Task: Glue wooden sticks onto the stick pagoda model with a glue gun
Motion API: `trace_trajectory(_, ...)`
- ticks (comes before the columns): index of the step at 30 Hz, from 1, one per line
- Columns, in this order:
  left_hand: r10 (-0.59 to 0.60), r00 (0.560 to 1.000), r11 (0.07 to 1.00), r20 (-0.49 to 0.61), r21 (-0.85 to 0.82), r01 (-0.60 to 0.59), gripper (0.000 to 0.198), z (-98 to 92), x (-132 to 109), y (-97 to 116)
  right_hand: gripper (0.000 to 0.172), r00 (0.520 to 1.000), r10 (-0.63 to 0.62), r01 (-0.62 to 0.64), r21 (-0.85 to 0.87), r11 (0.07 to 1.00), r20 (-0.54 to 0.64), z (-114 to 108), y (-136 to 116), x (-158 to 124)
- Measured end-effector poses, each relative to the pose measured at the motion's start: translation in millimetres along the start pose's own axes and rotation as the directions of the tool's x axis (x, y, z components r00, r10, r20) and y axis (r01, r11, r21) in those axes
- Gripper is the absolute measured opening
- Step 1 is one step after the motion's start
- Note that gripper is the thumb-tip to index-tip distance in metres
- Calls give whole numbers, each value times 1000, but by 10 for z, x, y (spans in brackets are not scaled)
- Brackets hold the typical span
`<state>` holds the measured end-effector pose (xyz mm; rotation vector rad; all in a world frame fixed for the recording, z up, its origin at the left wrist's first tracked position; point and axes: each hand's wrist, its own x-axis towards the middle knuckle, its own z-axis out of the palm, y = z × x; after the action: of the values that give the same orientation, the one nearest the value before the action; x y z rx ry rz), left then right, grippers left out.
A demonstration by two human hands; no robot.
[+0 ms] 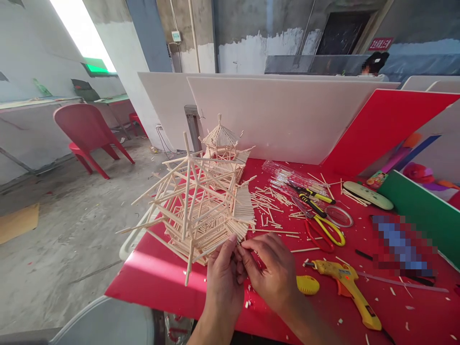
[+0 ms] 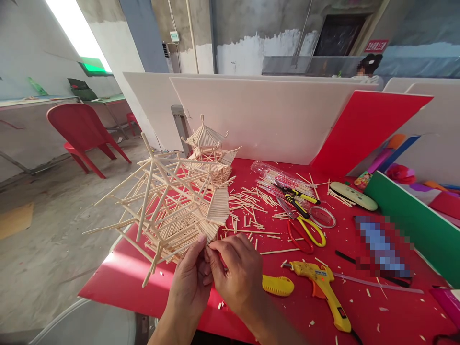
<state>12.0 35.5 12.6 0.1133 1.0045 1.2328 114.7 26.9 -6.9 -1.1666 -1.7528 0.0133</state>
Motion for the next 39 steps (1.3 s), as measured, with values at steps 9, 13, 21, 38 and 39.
trace_trajectory(9,9,999,1000,33,1,-9,42,-104,-37,-114,10,999,25,-27,65,998,30,-73,-54,-40)
trace_trajectory(13,33,997,999,73,25,-35,37,-173,-120,-156,13,996,40,-48,100,994,75,-163,-48,-135)
trace_trajectory(21,60,994,983,92,168,-75,38,-326,-222,-177,18,951,153,-66,-307,949,269,-613,438,-781)
trace_trajectory(38,76,988,943,138,313,-116,34,-329,-383,-323,41,928,135,-55,-231,971,347,-994,400,-895)
trace_trajectory(39,79,987,942,140,313,-120,35,-322,-386,-328,44,921,93,-11,-214,977,378,-1034,354,-855)
